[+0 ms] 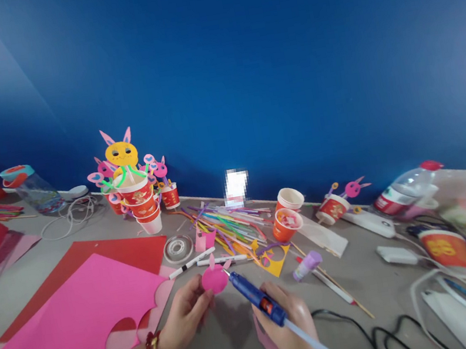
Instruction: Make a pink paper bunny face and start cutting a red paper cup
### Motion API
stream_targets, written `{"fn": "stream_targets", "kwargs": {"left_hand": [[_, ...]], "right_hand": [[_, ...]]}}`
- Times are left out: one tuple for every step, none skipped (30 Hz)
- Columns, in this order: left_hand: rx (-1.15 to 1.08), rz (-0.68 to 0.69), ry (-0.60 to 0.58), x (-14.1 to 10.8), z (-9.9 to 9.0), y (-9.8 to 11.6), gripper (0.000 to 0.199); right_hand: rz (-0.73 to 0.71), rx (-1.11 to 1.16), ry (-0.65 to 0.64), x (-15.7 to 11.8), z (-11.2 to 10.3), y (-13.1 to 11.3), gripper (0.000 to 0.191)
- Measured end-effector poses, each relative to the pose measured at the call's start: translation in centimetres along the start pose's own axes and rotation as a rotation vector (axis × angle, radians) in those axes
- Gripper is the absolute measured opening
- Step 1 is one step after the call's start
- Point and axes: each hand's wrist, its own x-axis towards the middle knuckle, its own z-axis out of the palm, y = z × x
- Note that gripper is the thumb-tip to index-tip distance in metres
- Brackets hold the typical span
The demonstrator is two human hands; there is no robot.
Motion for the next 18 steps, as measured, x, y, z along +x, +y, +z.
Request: {"fn": "stream_targets", "kwargs": {"left_hand": [[-0.002,0.0,-0.003,-0.01,0.0,0.02,0.024],[-0.004,0.002,-0.005,-0.03,0.01,0.06,0.024],[-0.005,0.004,-0.006,-0.06,0.02,0.12,0.024],[-0.007,0.005,-0.006,-0.08,0.03,0.18,0.024],[-0.01,0.006,-0.004,-0.1,0.03,0.25,0.024],[-0.012,0.007,-0.003,-0.13,0.03,0.3,0.024],[-0.014,0.006,-0.003,-0.14,0.02,0.34,0.024],[-0.014,0.004,-0.003,-0.16,0.01,0.36,0.023],[-0.015,0.002,-0.004,-0.17,0.0,0.36,0.023],[-0.015,0.002,-0.006,-0.18,-0.01,0.35,0.023],[-0.015,0.003,-0.008,-0.19,-0.01,0.33,0.024],[-0.015,0.004,-0.01,-0.2,-0.01,0.31,0.024],[-0.014,0.006,-0.01,-0.2,-0.01,0.3,0.025],[-0.014,0.007,-0.012,-0.19,0.0,0.3,0.025],[-0.013,0.009,-0.012,-0.18,0.0,0.31,0.025],[-0.012,0.008,-0.01,-0.17,0.01,0.33,0.025],[-0.012,0.007,-0.008,-0.15,0.01,0.36,0.026],[-0.011,0.007,-0.007,-0.13,0.01,0.38,0.026]], "right_hand": [[-0.004,-0.001,-0.01,0.1,0.0,-0.21,0.017],[-0.01,0.0,-0.018,0.21,-0.01,-0.4,0.017],[-0.015,0.002,-0.028,0.32,-0.03,-0.55,0.016],[-0.023,0.005,-0.04,0.41,-0.04,-0.64,0.016],[-0.029,0.008,-0.051,0.46,-0.03,-0.67,0.016],[-0.03,0.011,-0.059,0.49,-0.01,-0.65,0.017],[-0.027,0.011,-0.061,0.48,0.02,-0.57,0.017],[-0.021,0.007,-0.055,0.44,0.05,-0.46,0.017],[-0.013,0.001,-0.046,0.4,0.08,-0.35,0.016],[-0.007,-0.007,-0.036,0.37,0.09,-0.25,0.016],[-0.005,-0.014,-0.027,0.34,0.09,-0.18,0.015],[-0.01,-0.019,-0.025,0.34,0.07,-0.17,0.016],[-0.018,-0.02,-0.029,0.36,0.03,-0.21,0.016],[-0.024,-0.017,-0.04,0.41,-0.02,-0.29,0.016],[-0.029,-0.011,-0.051,0.46,-0.07,-0.4,0.016],[-0.03,-0.003,-0.055,0.51,-0.12,-0.49,0.016],[-0.027,0.002,-0.054,0.56,-0.15,-0.57,0.015],[-0.022,0.005,-0.047,0.59,-0.16,-0.6,0.014]]}}
